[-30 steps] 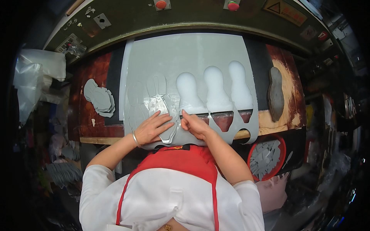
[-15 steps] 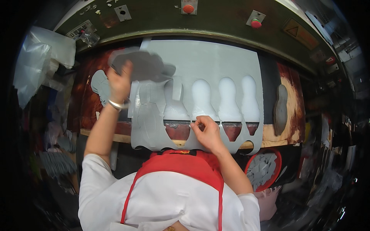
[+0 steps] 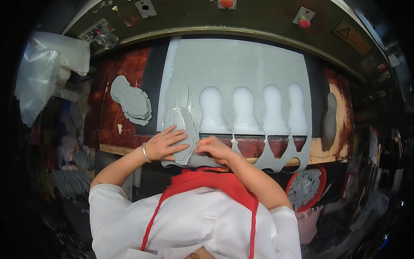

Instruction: The person operates a hydraulic die-cutting press to cut shoe insoles from a sheet of gray material. They place the sheet on the press, activate the machine, remove the cut insoles, and stack them on the table. The process is repeated multiple times throughout the clip.

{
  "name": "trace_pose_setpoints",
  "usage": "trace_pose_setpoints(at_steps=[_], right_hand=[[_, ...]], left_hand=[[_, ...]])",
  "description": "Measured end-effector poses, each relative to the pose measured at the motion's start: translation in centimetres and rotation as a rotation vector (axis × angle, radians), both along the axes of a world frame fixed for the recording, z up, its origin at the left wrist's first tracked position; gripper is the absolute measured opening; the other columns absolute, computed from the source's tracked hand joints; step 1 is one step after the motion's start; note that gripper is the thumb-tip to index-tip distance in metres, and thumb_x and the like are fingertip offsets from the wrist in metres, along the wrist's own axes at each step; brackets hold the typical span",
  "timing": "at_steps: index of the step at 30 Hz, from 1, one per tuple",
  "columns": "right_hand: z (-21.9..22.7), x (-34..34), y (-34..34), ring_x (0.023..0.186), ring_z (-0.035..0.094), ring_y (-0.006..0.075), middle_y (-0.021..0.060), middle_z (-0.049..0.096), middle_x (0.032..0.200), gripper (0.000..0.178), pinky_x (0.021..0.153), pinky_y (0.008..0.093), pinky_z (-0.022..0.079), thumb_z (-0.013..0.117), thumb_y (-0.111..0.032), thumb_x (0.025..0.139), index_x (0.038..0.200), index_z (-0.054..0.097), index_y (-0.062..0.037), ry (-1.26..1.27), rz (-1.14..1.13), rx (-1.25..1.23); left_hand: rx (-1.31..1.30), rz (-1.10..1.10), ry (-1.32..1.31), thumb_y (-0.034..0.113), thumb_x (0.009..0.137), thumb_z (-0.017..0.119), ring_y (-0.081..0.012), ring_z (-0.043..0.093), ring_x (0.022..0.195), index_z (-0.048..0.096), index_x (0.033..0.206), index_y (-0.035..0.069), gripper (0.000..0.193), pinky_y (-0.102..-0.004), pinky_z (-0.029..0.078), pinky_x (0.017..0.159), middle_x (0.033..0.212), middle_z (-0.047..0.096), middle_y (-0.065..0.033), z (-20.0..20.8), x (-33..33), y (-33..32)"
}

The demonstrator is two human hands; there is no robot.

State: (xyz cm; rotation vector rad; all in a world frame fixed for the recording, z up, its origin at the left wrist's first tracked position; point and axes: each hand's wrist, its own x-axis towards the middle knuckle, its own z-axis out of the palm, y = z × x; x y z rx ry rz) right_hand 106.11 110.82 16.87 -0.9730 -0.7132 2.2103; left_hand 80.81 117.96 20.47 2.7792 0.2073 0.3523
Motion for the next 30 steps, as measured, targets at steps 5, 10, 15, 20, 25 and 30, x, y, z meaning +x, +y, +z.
trace_pose_setpoints(at_steps=[5,10,15,20,25,30], right_hand=[[0.0,-0.7,0.0,0.062,0.035,0.0113,-0.0011,0.039,0.06,0.019,0.062,0.0254,0.029,0.057,-0.007,0.073,0.057,0.047,-0.0061,0.125,-0.167,-0.051],[1.7,-0.7,0.0,0.074,0.049,0.0086,0.0,0.053,0.072,0.011,0.07,0.0234,0.039,0.058,-0.006,0.079,0.07,0.056,-0.0021,-0.091,-0.131,0.098],[4.4,1.9,-1.6,0.098,0.06,0.0137,0.0107,0.065,0.111,0.003,0.09,0.0287,0.047,0.062,0.001,0.085,0.088,0.062,0.0,-0.39,-0.078,0.277],[6.3,5.8,-3.8,0.095,0.063,0.0178,0.0142,0.065,0.109,0.004,0.088,0.0305,0.05,0.062,0.002,0.087,0.091,0.062,0.0017,-0.389,-0.28,0.265],[6.6,7.0,-4.4,0.091,0.064,0.0179,0.0143,0.066,0.104,0.002,0.086,0.0313,0.052,0.061,0.0,0.088,0.09,0.061,0.0011,-0.47,-0.385,0.192],[6.1,5.9,-3.1,0.091,0.064,0.0159,0.0126,0.067,0.104,0.003,0.085,0.0292,0.051,0.06,0.002,0.088,0.091,0.061,0.0022,-0.535,-0.353,0.223]], left_hand=[[-0.147,0.103,-0.082,0.015,0.073,0.068,-0.0348,0.048,0.125,0.055,0.127,0.011,0.056,-0.0541,0.033,0.108,0.136,0.048,-0.0166,-1.0,-0.9,-0.4],[-0.405,0.365,-0.302,0.007,0.074,0.067,-0.0364,0.057,0.113,0.058,0.121,0.005,0.048,-0.0445,0.041,0.102,0.118,0.061,-0.0157,0.4,0.5,0.6],[-0.472,1.102,-0.891,0.023,0.095,0.059,-0.0177,0.06,0.087,0.061,0.107,-0.004,0.029,-0.0329,0.048,0.079,0.096,0.066,-0.01,8.3,-2.1,5.9],[0.003,1.155,-1.129,0.028,0.098,0.055,-0.012,0.055,0.087,0.061,0.105,-0.005,0.035,-0.0273,0.046,0.08,0.096,0.064,-0.0064,17.2,-7.5,11.7],[0.308,1.262,-0.852,0.015,0.094,0.06,-0.0211,0.065,0.088,0.062,0.107,-0.004,0.023,-0.0317,0.051,0.077,0.099,0.068,-0.015,17.2,-12.0,13.5],[0.578,0.722,-0.302,0.0,0.071,0.061,-0.0273,0.067,0.092,0.065,0.112,0.011,0.043,-0.0365,0.057,0.078,0.102,0.068,-0.0111,5.9,-11.3,11.9]])
